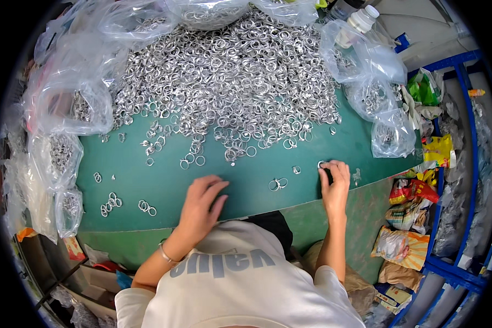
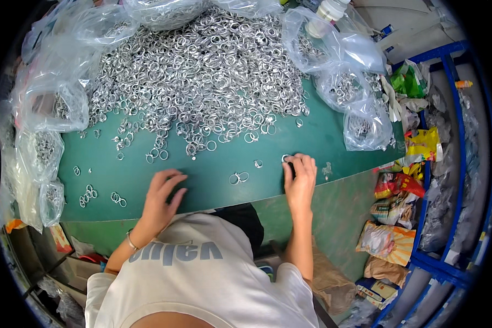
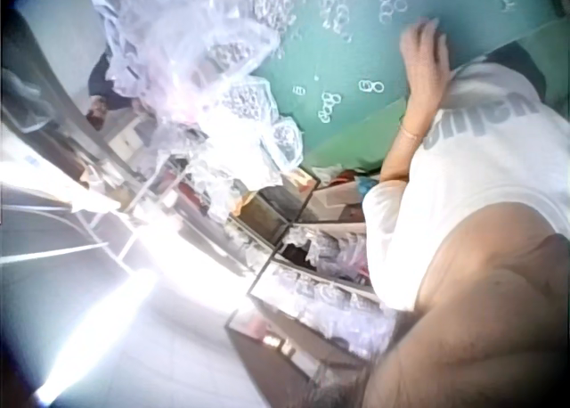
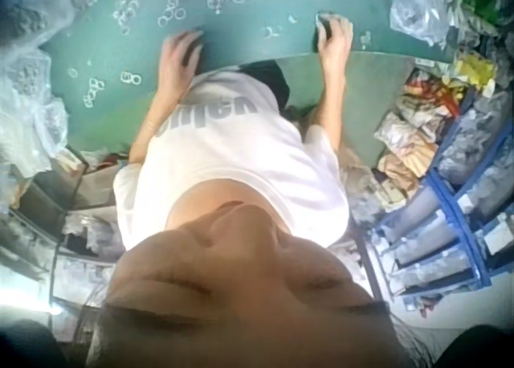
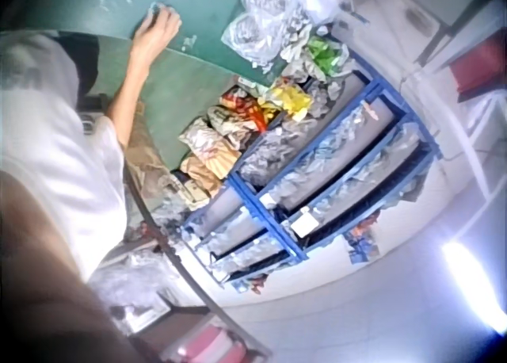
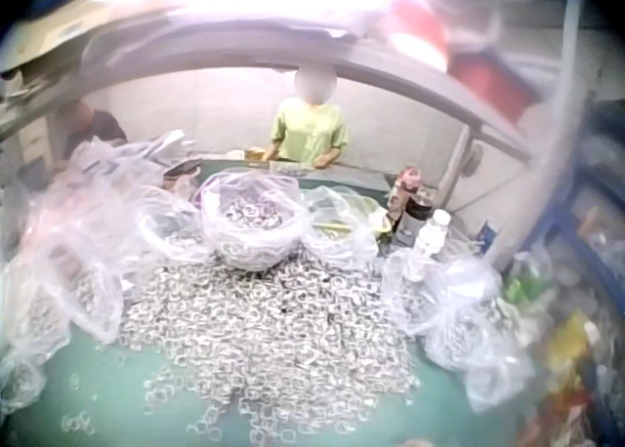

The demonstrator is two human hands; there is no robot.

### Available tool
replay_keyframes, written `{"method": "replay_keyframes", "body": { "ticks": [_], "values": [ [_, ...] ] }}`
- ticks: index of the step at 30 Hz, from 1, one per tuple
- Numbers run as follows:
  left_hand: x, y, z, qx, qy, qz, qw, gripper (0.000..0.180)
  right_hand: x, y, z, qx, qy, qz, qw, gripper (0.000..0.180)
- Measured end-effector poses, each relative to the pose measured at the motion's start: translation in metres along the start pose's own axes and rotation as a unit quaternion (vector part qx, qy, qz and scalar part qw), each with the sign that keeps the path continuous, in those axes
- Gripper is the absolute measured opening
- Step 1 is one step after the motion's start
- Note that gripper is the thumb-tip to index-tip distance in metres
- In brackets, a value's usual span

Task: The person sorts through a large pile of small metal rings on a workbench, picking up individual rings by hand and moving them into a plastic bag.

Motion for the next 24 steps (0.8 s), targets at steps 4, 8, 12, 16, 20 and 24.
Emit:
{"method": "replay_keyframes", "body": {
  "ticks": [4,8,12,16,20,24],
  "values": [
    [0.022,0.028,-0.024,-0.009,0.050,0.080,0.995,0.035,0.003,-0.020,-0.017,-0.091,0.007,-0.075,0.993,0.009],
    [0.037,0.052,-0.041,-0.007,0.069,0.106,0.992,0.038,0.005,-0.020,-0.010,-0.014,0.012,-0.063,0.998,0.017],
    [0.043,0.070,-0.050,0.004,0.078,0.122,0.989,0.041,0.006,0.009,0.038,0.125,-0.049,0.079,0.988,0.025],
    [0.048,0.075,-0.057,-0.003,0.090,0.138,0.986,0.041,0.003,0.025,0.033,0.092,-0.056,0.076,0.991,0.022],
    [0.050,0.080,-0.060,-0.024,0.095,0.130,0.987,0.038,0.001,0.010,0.022,0.066,-0.041,0.033,0.996,0.014],
    [0.061,0.097,-0.071,-0.037,0.113,0.131,0.984,0.038,-0.006,-0.001,0.018,0.095,-0.009,0.011,0.995,0.014]
  ]
}}
Point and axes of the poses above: each hand's wrist, its own x-axis towards the middle knuckle, its own y-axis out of the palm, z = x × y, the point moved 5 cm from there along x, towards the middle knuckle, and after that the axes turned 13 degrees about x, right-handed, at the moved point
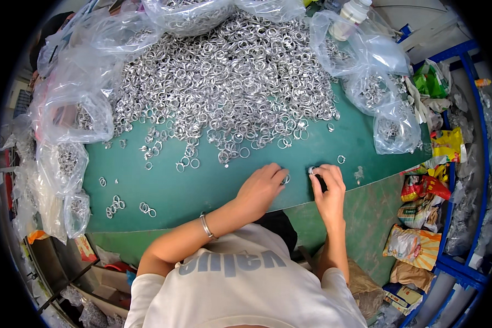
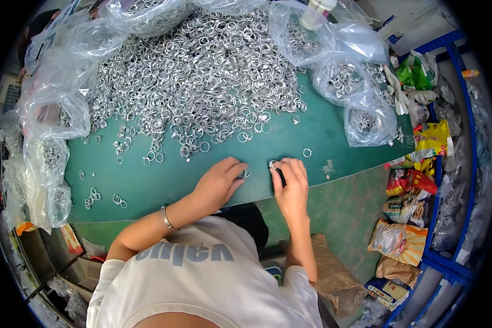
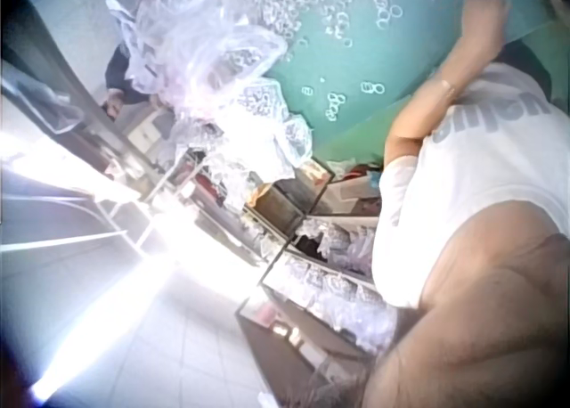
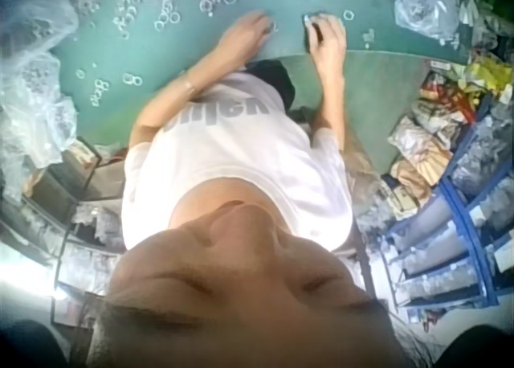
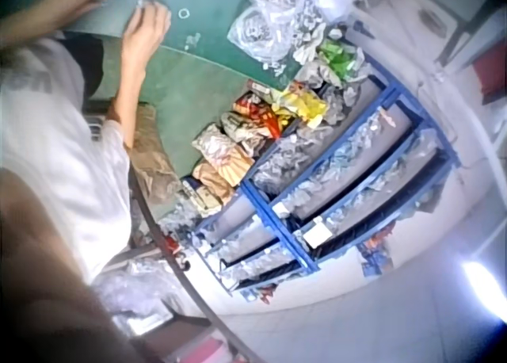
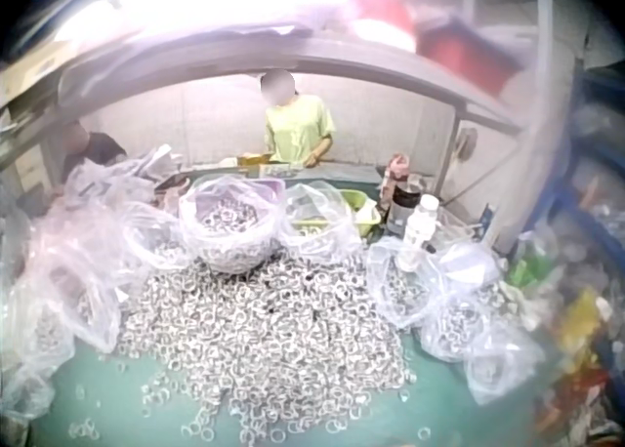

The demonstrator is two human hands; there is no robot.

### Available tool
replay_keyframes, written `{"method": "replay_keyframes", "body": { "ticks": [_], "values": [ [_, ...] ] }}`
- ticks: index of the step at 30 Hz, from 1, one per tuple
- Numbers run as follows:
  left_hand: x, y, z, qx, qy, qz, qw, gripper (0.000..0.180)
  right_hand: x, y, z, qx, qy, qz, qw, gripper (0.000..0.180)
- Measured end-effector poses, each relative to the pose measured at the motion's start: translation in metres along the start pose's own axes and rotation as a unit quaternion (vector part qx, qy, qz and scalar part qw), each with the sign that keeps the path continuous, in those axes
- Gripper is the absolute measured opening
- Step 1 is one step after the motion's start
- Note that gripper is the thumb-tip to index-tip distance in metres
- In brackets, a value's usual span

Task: The person sorts through a large pile of small metal rings on a workbench, picking up individual rings by hand and moving them into a plastic bag.

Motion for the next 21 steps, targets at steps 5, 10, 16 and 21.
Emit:
{"method": "replay_keyframes", "body": {
  "ticks": [5,10,16,21],
  "values": [
    [0.022,0.004,-0.011,-0.006,0.003,-0.026,1.000,0.041,-0.009,-0.004,-0.002,0.066,0.064,-0.048,0.995,0.014],
    [0.010,-0.019,0.001,-0.034,-0.050,-0.005,0.998,0.039,-0.010,0.004,0.015,0.056,-0.012,-0.038,0.998,0.017],
    [-0.014,-0.033,0.021,0.012,-0.056,-0.055,0.997,0.031,-0.014,0.063,0.043,0.012,-0.095,0.117,0.988,0.022],
    [-0.021,-0.036,0.009,-0.008,-0.008,-0.050,0.999,0.031,-0.008,0.051,0.040,0.024,-0.097,0.049,0.994,0.030]
  ]
}}
Point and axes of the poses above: each hand's wrist, its own x-axis towards the middle knuckle, its own y-axis out of the palm, z = x × y, the point moved 5 cm from there along x, towards the middle knuckle, and after that the axes turned 13 degrees about x, right-handed, at the moved point
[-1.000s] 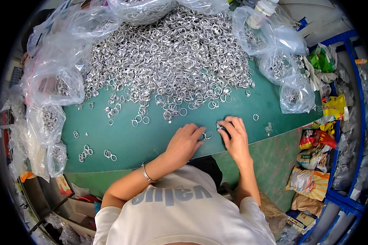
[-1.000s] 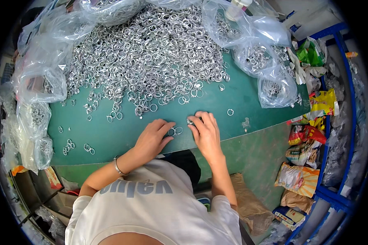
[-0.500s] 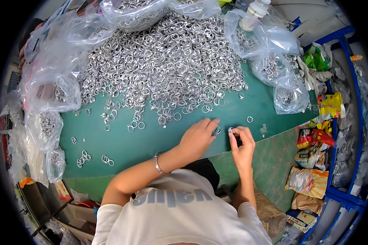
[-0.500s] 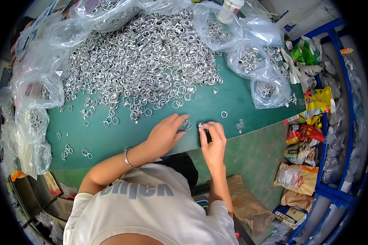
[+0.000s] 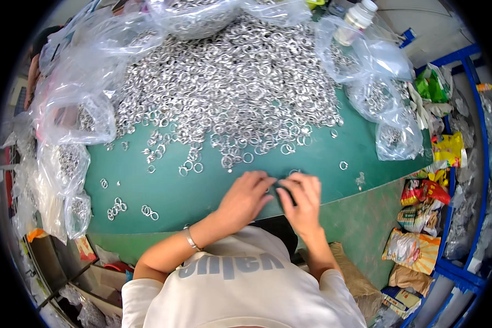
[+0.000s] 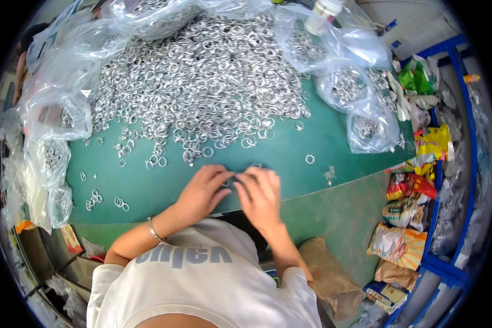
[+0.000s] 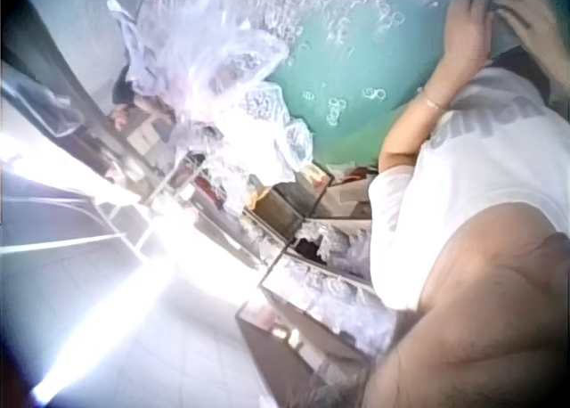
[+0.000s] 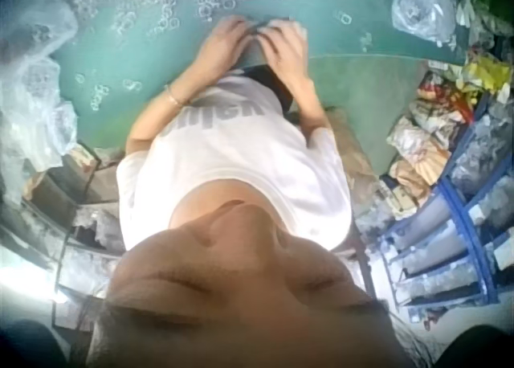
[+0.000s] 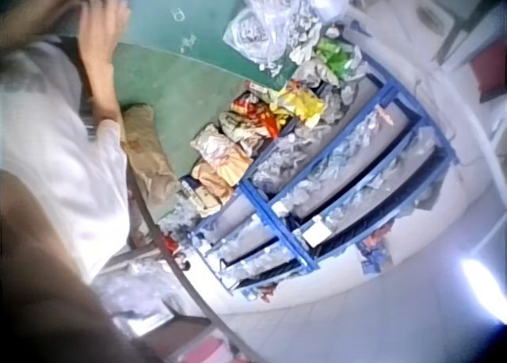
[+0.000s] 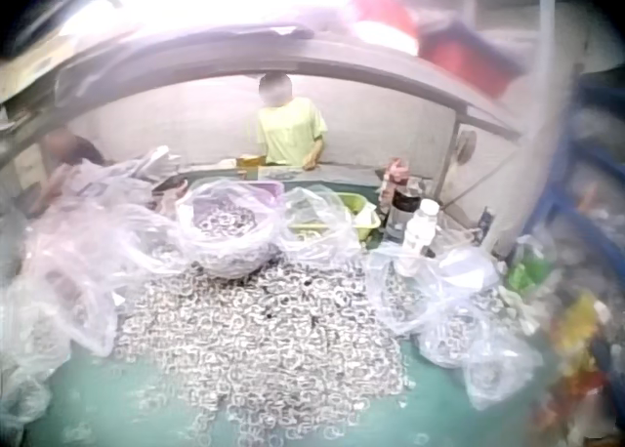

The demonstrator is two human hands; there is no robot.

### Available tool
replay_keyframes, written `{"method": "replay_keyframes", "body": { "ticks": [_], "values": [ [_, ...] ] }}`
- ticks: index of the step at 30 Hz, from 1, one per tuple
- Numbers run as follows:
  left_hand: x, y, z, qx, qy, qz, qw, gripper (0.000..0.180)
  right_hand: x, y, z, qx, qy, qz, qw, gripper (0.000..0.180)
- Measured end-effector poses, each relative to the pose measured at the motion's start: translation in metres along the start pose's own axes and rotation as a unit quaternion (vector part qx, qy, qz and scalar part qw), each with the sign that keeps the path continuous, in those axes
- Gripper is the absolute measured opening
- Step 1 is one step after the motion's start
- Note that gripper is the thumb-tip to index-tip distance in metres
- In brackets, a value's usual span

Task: The person sorts through a large pile of small metal rings on a workbench, picking up individual rings by hand and moving them into a plastic bag.

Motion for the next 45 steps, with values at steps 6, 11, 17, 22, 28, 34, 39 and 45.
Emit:
{"method": "replay_keyframes", "body": {
  "ticks": [6,11,17,22,28,34,39,45],
  "values": [
    [-0.011,0.019,0.009,0.052,0.044,0.036,0.997,0.027,-0.002,-0.008,-0.025,-0.058,0.027,-0.001,0.998,0.021],
    [-0.027,0.005,0.021,0.069,0.028,0.008,0.997,0.024,-0.004,-0.040,-0.052,-0.092,0.044,-0.071,0.992,0.016],
    [-0.039,-0.007,0.026,0.063,0.003,-0.018,0.998,0.024,0.032,0.001,-0.018,-0.036,0.004,-0.018,0.999,0.020],
    [-0.049,-0.018,0.033,0.081,-0.018,-0.013,0.997,0.029,0.054,0.059,0.006,-0.069,-0.043,0.065,0.995,0.022],
    [-0.065,-0.043,0.045,0.024,-0.096,-0.070,0.993,0.043,0.030,0.048,0.025,-0.042,-0.017,0.041,0.998,0.015],
    [-0.086,-0.057,0.050,0.024,-0.134,-0.092,0.986,0.040,0.027,0.108,0.063,0.101,-0.085,0.187,0.974,0.020],
    [-0.116,-0.076,0.068,0.032,-0.186,-0.175,0.966,0.023,0.043,0.112,0.073,0.156,-0.093,0.196,0.964,0.027],
    [-0.136,-0.090,0.075,0.054,-0.240,-0.162,0.956,0.018,0.064,0.094,0.033,-0.083,-0.005,0.117,0.990,0.040]
  ]
}}
Point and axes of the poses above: each hand's wrist, its own x-axis towards the middle knuckle, its own y-axis out of the palm, z = x × y, the point moved 5 cm from there along x, towards the middle knuckle, and after that the axes turned 13 degrees about x, right-handed, at the moved point
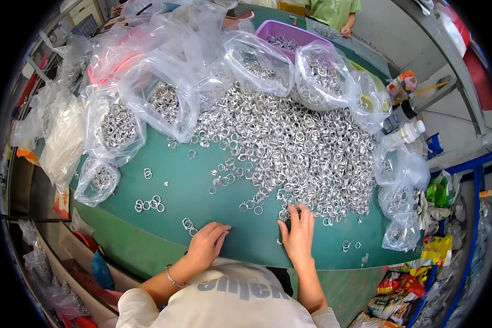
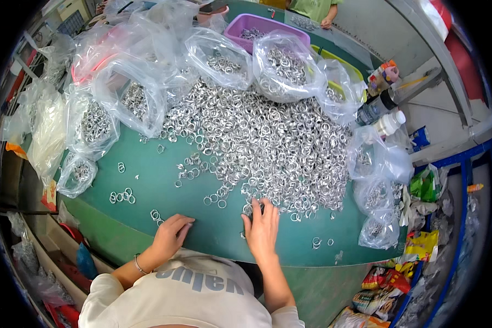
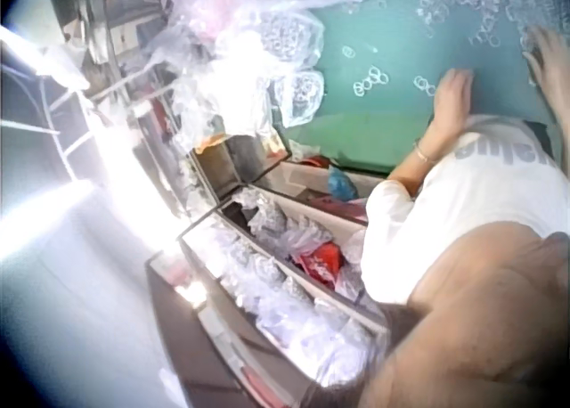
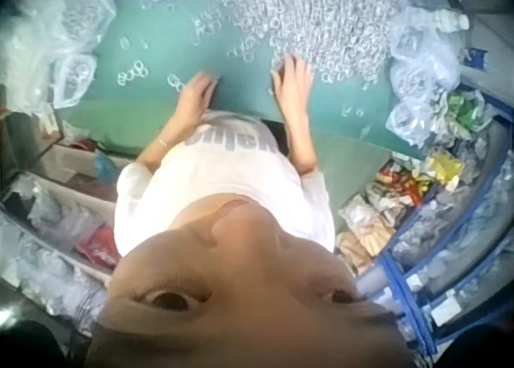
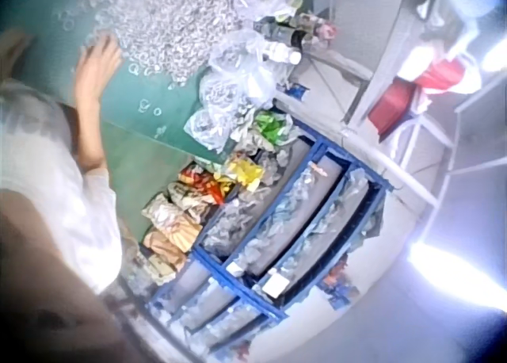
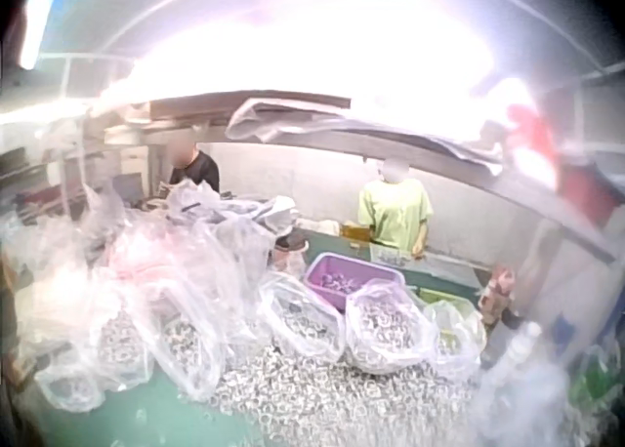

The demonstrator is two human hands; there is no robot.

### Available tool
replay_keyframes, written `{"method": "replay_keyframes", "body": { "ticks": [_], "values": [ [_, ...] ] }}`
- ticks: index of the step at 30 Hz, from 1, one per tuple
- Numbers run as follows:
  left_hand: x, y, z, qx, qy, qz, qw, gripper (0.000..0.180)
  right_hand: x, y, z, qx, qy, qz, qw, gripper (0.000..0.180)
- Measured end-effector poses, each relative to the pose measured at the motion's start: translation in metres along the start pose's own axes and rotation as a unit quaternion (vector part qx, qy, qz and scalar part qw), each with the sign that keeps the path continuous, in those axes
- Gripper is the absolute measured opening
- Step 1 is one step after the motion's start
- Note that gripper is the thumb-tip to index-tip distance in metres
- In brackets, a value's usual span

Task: The person sorts through a large pile of small metal rings on a workbench, picking up individual rings by hand and moving them into a plastic bag.

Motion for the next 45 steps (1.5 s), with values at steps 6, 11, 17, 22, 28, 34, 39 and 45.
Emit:
{"method": "replay_keyframes", "body": {
  "ticks": [6,11,17,22,28,34,39,45],
  "values": [
    [-0.007,-0.009,0.008,0.004,-0.011,-0.019,1.000,0.018,0.002,0.010,-0.006,0.169,-0.002,0.000,0.986,0.040],
    [-0.012,-0.021,0.019,0.075,0.018,-0.049,0.996,0.015,0.003,0.005,-0.040,0.354,0.184,-0.019,0.917,0.024],
    [-0.015,-0.033,0.035,0.005,-0.055,-0.086,0.995,0.015,0.014,-0.015,-0.025,0.253,0.138,-0.085,0.954,0.020],
    [-0.007,-0.044,0.044,0.055,-0.058,-0.106,0.991,0.014,0.013,-0.010,-0.013,0.120,-0.005,-0.076,0.990,0.016],
    [-0.010,-0.039,0.055,0.101,-0.071,-0.105,0.987,0.016,0.015,-0.007,0.006,-0.030,-0.023,-0.114,0.993,0.018],
    [-0.010,-0.039,0.056,0.084,-0.075,-0.075,0.991,0.020,0.016,0.028,0.043,0.032,-0.077,0.035,0.996,0.026],
    [-0.024,-0.046,0.063,0.061,-0.095,-0.089,0.990,0.029,0.011,0.034,0.038,-0.005,-0.077,0.029,0.997,0.011],
    [-0.029,-0.035,0.047,0.132,-0.068,-0.052,0.987,0.048,0.005,0.033,0.044,0.053,-0.048,0.041,0.997,0.008]
  ]
}}
Point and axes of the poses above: each hand's wrist, its own x-axis towards the middle knuckle, its own y-axis out of the palm, z = x × y, the point moved 5 cm from there along x, towards the middle knuckle, and after that the axes turned 13 degrees about x, right-handed, at the moved point
